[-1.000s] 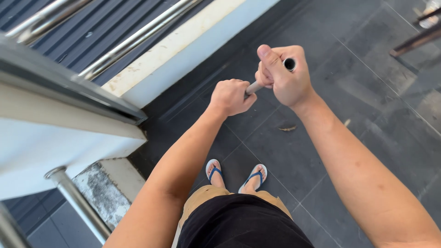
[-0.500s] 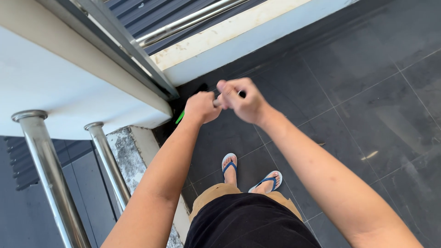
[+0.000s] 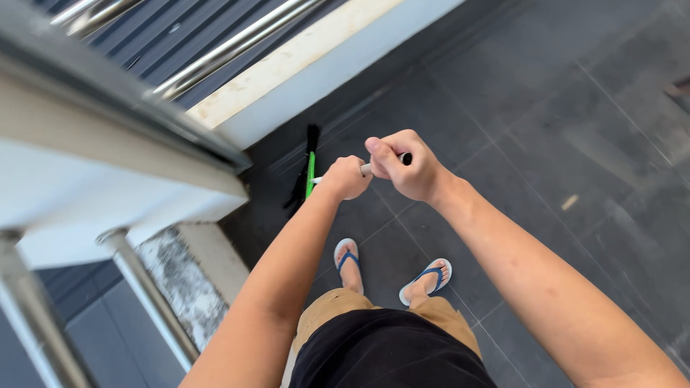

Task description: Sweeping the floor of a balcony using a broom and dustpan.

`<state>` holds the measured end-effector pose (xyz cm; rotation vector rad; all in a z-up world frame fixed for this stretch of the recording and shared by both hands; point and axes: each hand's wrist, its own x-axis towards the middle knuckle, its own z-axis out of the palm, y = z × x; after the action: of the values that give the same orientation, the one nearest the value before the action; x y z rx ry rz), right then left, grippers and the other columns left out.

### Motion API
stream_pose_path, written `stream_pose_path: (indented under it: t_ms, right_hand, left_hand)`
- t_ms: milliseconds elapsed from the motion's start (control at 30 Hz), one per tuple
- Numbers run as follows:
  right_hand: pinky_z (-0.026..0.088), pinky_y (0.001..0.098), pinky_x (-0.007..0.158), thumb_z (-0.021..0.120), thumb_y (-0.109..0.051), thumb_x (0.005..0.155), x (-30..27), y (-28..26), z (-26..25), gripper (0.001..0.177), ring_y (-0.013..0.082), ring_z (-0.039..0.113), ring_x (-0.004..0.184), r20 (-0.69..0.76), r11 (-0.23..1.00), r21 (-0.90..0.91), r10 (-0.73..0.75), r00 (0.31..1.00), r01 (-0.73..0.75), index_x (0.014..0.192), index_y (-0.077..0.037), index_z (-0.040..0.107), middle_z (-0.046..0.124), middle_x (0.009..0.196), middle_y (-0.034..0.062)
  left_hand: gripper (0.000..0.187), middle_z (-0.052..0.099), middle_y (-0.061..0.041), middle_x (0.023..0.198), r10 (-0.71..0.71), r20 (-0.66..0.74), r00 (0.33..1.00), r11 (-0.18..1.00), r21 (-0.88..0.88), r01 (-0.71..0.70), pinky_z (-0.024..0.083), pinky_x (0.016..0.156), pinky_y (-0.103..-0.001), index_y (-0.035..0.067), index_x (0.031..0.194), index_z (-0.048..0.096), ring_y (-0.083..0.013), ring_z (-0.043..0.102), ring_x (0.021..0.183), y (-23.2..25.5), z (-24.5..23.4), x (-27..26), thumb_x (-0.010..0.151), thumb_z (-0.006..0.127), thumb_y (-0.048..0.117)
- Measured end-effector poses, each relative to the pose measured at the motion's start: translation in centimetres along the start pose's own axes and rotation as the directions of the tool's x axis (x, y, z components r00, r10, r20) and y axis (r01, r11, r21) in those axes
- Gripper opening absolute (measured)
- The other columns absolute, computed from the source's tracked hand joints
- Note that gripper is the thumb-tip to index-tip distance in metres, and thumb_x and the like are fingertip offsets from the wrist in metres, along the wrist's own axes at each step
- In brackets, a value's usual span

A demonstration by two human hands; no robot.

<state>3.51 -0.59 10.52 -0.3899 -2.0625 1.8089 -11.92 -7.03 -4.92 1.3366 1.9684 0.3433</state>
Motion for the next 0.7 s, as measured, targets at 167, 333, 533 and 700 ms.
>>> stream_pose_path:
  t_ms: [167,333,533,700]
  right_hand:
    - [0.032,0.0282,0.051,0.045,-0.024,0.111,-7.0,-0.9,-7.5,0.058,0.0073,0.033,0.052,-0.209,0.998,-0.026,0.050,0.977,-0.057,0.056,-0.008,0.041,0.040,0.053,-0.0031]
    - [0.033,0.0280,0.050,0.046,-0.026,0.112,-15.7,-2.0,-16.5,0.059,0.0068,0.035,0.050,-0.369,0.996,-0.019,0.070,0.927,-0.083,0.055,-0.009,0.037,0.039,0.051,-0.0039]
    - [0.032,0.0293,0.052,0.046,-0.025,0.112,-27.0,-2.9,-25.8,0.058,0.0091,0.034,0.053,-0.529,0.987,0.092,0.160,0.833,-0.131,0.058,-0.008,0.034,0.035,0.054,-0.0023]
    - [0.036,0.0311,0.056,0.047,-0.024,0.111,-35.8,-4.1,-30.2,0.058,0.0128,0.035,0.052,-0.648,0.985,0.107,0.173,0.741,-0.137,0.057,-0.007,0.033,0.035,0.053,-0.0012]
  left_hand:
    - [0.027,0.076,-0.020,0.094,0.115,0.127,0.985,0.992,0.028,-0.120,0.057,0.087,-0.046,0.007,0.098,0.077,-0.0387,0.073,0.093,9.8,5.0,4.0,0.089,0.064,0.029]
    - [0.026,0.076,-0.020,0.094,0.215,0.223,0.951,0.973,0.033,-0.228,0.057,0.087,-0.045,0.007,0.101,0.076,-0.0377,0.073,0.093,21.8,11.7,6.8,0.087,0.065,0.026]
    - [0.028,0.076,-0.019,0.097,0.355,0.345,0.869,0.928,-0.020,-0.372,0.057,0.088,-0.044,0.007,0.106,0.076,-0.0368,0.073,0.095,35.0,21.0,8.2,0.088,0.066,0.028]
    - [0.027,0.076,-0.016,0.098,0.389,0.473,0.791,0.902,-0.019,-0.432,0.057,0.087,-0.044,0.009,0.106,0.074,-0.0350,0.073,0.095,43.2,28.3,7.7,0.091,0.065,0.029]
